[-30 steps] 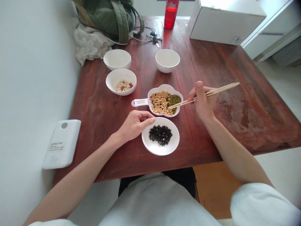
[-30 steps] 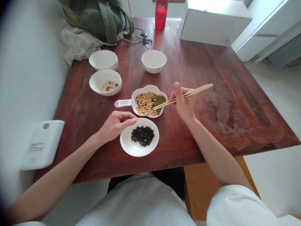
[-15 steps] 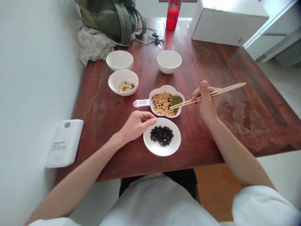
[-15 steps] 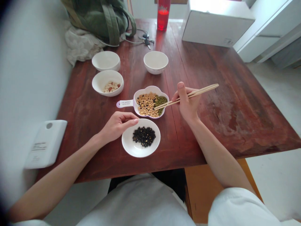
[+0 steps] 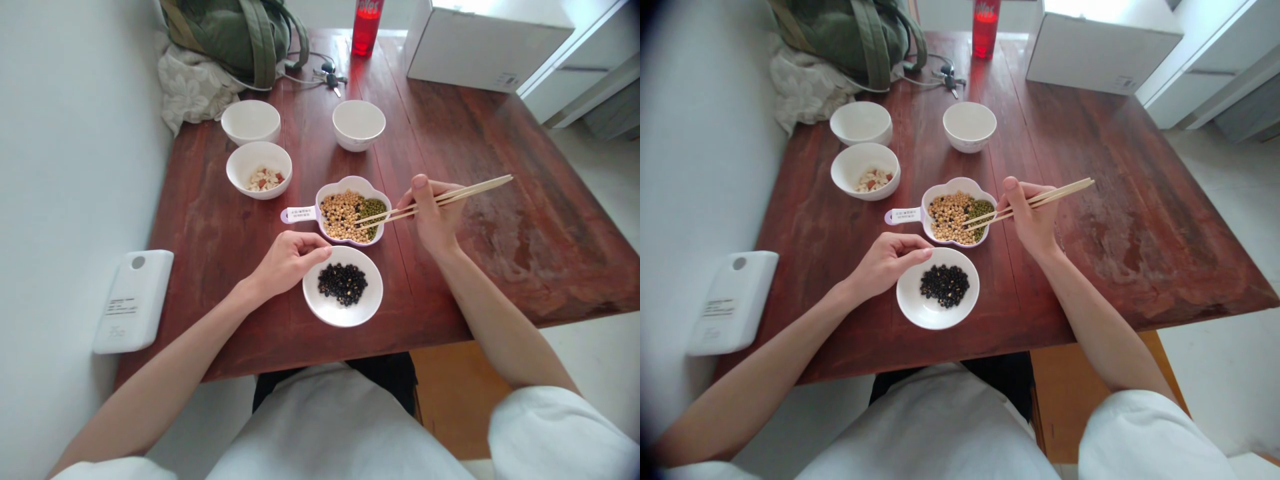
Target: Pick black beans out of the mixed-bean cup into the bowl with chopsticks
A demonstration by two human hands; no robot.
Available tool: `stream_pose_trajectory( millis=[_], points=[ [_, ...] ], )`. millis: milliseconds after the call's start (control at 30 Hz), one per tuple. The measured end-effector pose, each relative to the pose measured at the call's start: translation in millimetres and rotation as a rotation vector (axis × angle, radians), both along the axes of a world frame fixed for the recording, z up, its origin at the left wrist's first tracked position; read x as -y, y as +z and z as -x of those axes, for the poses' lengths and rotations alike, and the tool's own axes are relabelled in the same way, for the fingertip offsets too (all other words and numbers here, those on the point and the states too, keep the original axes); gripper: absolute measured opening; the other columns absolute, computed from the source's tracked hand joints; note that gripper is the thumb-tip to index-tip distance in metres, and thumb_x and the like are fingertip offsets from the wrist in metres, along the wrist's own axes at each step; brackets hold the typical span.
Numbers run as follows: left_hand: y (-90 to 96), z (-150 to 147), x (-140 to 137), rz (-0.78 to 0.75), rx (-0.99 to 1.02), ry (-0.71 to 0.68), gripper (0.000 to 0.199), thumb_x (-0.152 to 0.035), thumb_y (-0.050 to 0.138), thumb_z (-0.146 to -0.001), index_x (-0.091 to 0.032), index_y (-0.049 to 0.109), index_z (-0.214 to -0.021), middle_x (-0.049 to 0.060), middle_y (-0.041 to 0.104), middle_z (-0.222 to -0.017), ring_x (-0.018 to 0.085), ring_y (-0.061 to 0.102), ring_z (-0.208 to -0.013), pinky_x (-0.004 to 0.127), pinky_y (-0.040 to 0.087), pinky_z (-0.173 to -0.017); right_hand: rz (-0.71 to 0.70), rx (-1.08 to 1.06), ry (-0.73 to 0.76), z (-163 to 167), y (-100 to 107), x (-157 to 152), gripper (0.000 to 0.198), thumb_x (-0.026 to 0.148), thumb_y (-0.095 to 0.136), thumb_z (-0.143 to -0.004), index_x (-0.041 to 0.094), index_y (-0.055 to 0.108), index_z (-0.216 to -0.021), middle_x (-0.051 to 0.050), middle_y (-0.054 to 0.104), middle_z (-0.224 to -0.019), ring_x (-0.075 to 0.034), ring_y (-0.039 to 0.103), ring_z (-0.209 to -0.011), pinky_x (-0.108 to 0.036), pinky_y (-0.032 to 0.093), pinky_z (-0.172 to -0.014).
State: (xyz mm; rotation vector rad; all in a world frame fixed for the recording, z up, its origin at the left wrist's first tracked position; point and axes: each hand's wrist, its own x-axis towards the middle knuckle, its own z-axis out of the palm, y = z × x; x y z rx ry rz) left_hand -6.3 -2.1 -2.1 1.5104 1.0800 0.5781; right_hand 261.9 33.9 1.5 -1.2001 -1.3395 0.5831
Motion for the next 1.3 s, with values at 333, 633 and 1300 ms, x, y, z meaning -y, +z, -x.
stream_pose_trajectory(
  millis=[333,633,1300],
  points=[
    [-0.5,-0.1,0.4,0.014,0.010,0.010,0.033,-0.042,0.069,-0.088,-0.010,0.078,-0.093,0.008,0.077,-0.081,0.017,0.068,-0.066,0.023,0.050,-0.059,-0.009,-0.011,0.025,-0.9,-4.1,-1.7,0.056,0.059,0.059,-0.092,0.021,0.066,-0.051,0.001,0.058,-0.042,-0.009,0.050,-0.038,-0.029,0.033,-0.040],
    [-1.2,-0.4,0.7,0.017,0.013,0.010,0.032,-0.041,0.069,-0.089,-0.011,0.078,-0.092,0.008,0.077,-0.081,0.017,0.069,-0.068,0.023,0.050,-0.060,0.009,-0.027,0.037,0.7,-3.6,-1.1,0.062,0.066,0.056,-0.090,0.021,0.066,-0.048,-0.001,0.058,-0.043,-0.009,0.050,-0.039,-0.027,0.034,-0.041],
    [1.0,-1.2,1.5,0.030,0.008,0.015,0.032,-0.041,0.069,-0.088,-0.011,0.078,-0.093,0.008,0.077,-0.080,0.017,0.068,-0.065,0.023,0.049,-0.058,-0.067,-0.069,0.061,-3.4,-4.7,-4.4,0.067,0.066,0.051,-0.093,0.022,0.065,-0.046,-0.001,0.053,-0.041,-0.010,0.046,-0.039,-0.029,0.027,-0.040]
  ],
)
